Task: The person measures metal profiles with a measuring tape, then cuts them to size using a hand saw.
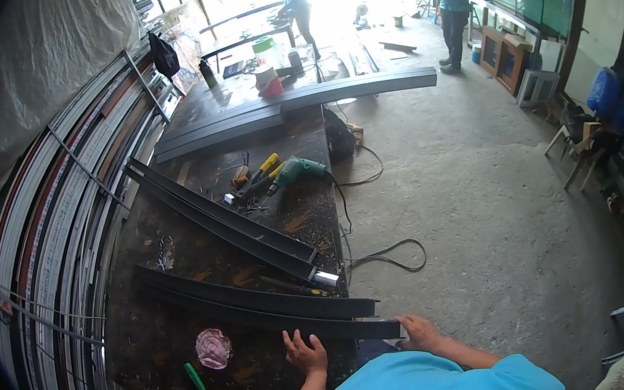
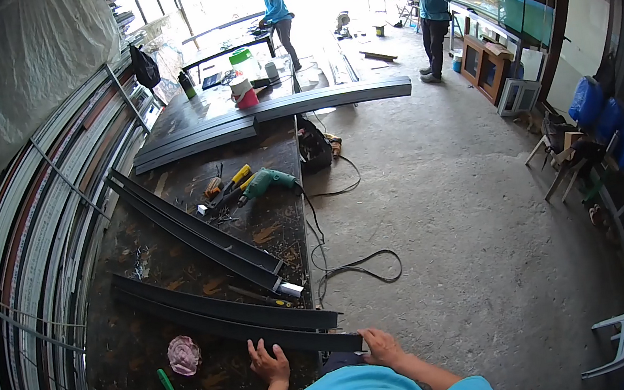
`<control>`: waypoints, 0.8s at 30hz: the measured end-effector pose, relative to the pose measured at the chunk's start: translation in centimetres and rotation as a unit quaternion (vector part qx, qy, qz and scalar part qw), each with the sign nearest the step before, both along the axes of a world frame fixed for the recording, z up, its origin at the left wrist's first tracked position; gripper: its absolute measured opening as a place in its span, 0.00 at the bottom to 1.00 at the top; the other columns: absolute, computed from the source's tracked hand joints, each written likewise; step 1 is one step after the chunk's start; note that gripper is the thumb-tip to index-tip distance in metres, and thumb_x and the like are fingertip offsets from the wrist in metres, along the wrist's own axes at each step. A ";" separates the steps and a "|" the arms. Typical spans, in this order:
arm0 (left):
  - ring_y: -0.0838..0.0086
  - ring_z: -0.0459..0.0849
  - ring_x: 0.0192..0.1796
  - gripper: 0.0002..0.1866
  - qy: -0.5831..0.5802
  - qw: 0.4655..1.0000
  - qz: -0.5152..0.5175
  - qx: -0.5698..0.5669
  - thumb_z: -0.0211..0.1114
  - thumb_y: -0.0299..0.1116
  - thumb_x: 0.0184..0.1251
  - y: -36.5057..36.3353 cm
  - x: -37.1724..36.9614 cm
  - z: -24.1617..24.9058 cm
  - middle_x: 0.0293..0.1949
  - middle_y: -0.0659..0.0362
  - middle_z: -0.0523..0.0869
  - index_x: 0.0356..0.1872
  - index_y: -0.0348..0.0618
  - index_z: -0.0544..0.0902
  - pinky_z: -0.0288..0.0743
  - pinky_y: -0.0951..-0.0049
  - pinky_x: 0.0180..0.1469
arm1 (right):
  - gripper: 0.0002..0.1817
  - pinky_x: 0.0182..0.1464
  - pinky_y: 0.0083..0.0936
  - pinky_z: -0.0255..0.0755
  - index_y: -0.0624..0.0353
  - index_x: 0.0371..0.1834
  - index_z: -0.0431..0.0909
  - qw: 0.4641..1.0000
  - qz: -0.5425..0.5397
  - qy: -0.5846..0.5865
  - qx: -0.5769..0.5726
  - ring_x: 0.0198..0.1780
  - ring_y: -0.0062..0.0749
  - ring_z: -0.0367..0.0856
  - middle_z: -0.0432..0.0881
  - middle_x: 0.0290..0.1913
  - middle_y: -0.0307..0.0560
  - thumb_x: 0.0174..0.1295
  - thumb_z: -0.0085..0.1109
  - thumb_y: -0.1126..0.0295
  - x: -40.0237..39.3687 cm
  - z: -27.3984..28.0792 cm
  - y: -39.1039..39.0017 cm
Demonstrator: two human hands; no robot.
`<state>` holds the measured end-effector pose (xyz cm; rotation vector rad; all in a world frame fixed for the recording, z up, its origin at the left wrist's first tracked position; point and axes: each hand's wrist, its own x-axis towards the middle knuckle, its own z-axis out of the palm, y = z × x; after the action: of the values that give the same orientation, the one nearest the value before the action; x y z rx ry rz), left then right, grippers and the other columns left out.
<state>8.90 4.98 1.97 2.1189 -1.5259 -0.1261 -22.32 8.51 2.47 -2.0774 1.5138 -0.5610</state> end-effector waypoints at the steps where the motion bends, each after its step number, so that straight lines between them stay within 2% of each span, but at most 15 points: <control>1: 0.48 0.69 0.69 0.27 -0.001 1.000 -0.003 0.000 0.57 0.47 0.65 0.0 0.0 0.0 0.71 0.42 0.64 0.61 0.39 0.75 0.61 0.45 0.64 | 0.41 0.56 0.40 0.75 0.60 0.64 0.68 1.000 -0.003 -0.001 0.000 0.56 0.52 0.78 0.78 0.53 0.56 0.47 0.76 0.59 0.1 0.0 0.0; 3: 0.47 0.67 0.70 0.27 0.022 1.000 -0.001 0.006 0.56 0.48 0.67 0.0 0.1 -0.1 0.72 0.44 0.63 0.62 0.42 0.73 0.57 0.42 0.67 | 0.39 0.54 0.41 0.76 0.59 0.63 0.68 1.000 -0.006 -0.012 -0.005 0.54 0.51 0.79 0.77 0.51 0.56 0.47 0.74 0.63 0.2 0.2 0.0; 16: 0.48 0.68 0.70 0.27 0.014 1.000 0.003 0.004 0.56 0.48 0.67 0.1 0.1 -0.4 0.72 0.44 0.64 0.62 0.42 0.74 0.58 0.43 0.67 | 0.34 0.51 0.41 0.77 0.58 0.60 0.71 1.000 -0.013 -0.002 -0.002 0.52 0.48 0.81 0.80 0.51 0.55 0.49 0.73 0.61 0.4 0.8 -0.2; 18: 0.48 0.68 0.70 0.27 0.011 1.000 0.000 0.006 0.55 0.48 0.68 0.0 0.1 -0.3 0.72 0.44 0.64 0.62 0.41 0.74 0.58 0.44 0.67 | 0.34 0.51 0.41 0.77 0.58 0.61 0.71 0.997 -0.031 -0.022 0.067 0.52 0.48 0.82 0.81 0.52 0.54 0.50 0.72 0.61 0.6 1.5 -0.4; 24: 0.47 0.68 0.70 0.28 0.009 1.000 -0.001 0.006 0.55 0.49 0.68 0.0 0.1 -0.2 0.72 0.44 0.64 0.62 0.41 0.73 0.58 0.44 0.66 | 0.33 0.51 0.41 0.78 0.57 0.62 0.71 0.993 -0.031 -0.024 0.112 0.50 0.48 0.83 0.81 0.52 0.54 0.49 0.69 0.66 0.6 2.2 -0.6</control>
<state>9.01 4.94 1.75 2.1204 -1.5195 -0.1559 -21.74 7.89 4.69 -1.8399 1.5437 -0.4374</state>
